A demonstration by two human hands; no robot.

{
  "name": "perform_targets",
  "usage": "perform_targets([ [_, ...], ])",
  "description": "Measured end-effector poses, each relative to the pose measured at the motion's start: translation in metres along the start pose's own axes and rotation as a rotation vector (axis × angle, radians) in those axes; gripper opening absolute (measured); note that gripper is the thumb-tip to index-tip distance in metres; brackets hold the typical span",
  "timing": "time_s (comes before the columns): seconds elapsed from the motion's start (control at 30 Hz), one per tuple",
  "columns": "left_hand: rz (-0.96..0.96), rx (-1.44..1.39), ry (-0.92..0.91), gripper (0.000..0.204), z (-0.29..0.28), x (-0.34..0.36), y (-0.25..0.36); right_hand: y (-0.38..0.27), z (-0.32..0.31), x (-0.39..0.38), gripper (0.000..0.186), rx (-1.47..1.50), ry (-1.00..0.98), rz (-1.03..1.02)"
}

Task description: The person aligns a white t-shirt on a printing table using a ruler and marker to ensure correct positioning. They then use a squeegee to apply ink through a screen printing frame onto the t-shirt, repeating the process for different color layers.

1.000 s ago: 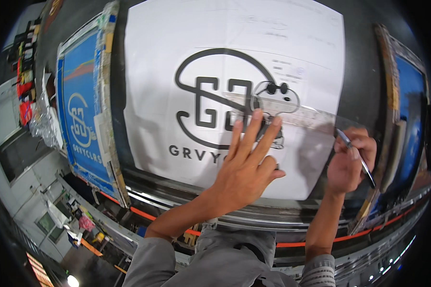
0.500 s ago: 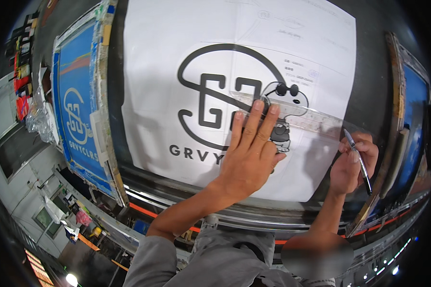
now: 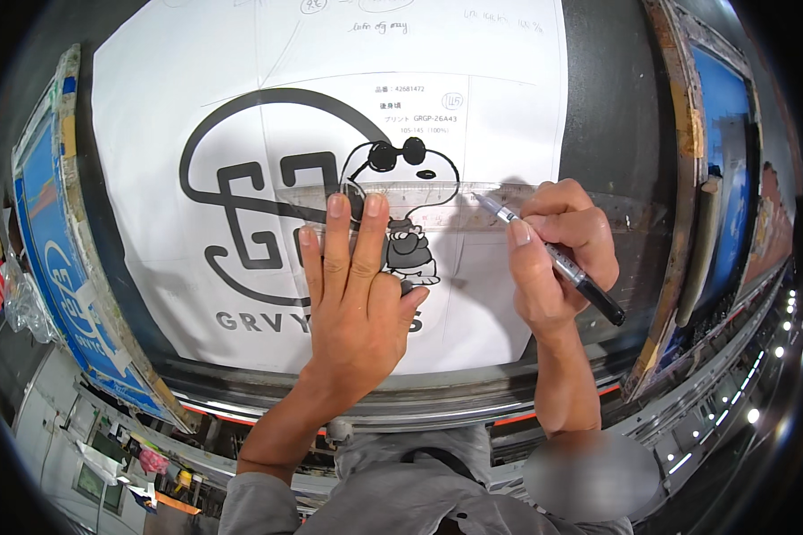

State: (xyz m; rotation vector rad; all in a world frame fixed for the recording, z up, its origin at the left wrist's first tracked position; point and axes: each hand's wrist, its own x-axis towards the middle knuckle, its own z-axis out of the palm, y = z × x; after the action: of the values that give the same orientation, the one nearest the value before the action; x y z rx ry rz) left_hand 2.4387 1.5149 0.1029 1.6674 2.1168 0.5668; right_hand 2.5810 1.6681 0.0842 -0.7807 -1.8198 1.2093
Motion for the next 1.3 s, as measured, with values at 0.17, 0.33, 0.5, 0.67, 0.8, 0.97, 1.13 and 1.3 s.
perform_targets([
  [0.17,0.009,-0.002,-0.008,0.034,-0.0006,-0.001,-0.0011,-0.0029,0.0034,0.0047,0.017,-0.065,-0.017,-0.005],
  [0.33,0.006,0.002,-0.006,0.034,-0.0003,-0.0021,-0.0012,-0.0041,0.0043,0.0071,0.016,-0.081,-0.049,-0.021],
  [0.5,0.002,-0.009,0.002,0.036,-0.0012,-0.0005,0.0,-0.0042,0.0045,0.0078,0.017,-0.084,-0.051,-0.026],
  [0.67,0.002,-0.037,-0.013,0.031,-0.0012,-0.0023,-0.002,-0.0016,0.0045,0.0073,0.018,-0.083,-0.054,-0.043],
  [0.8,0.003,-0.044,-0.025,0.029,-0.0019,-0.0019,-0.0019,-0.0015,0.0049,0.0073,0.018,-0.087,-0.058,-0.038],
  [0.97,-0.009,-0.045,0.005,0.035,0.0009,-0.0023,-0.0026,-0.003,0.0019,0.0072,0.015,-0.123,-0.138,-0.07],
  [1.13,-0.012,-0.037,0.015,0.039,0.0015,-0.0022,-0.0023,0.0001,0.0011,0.0061,0.015,-0.097,-0.14,-0.077],
  [1.3,-0.018,-0.037,0.003,0.038,0.0007,-0.0021,-0.0014,-0.0009,0.001,0.0068,0.016,-0.073,-0.127,-0.062],
])
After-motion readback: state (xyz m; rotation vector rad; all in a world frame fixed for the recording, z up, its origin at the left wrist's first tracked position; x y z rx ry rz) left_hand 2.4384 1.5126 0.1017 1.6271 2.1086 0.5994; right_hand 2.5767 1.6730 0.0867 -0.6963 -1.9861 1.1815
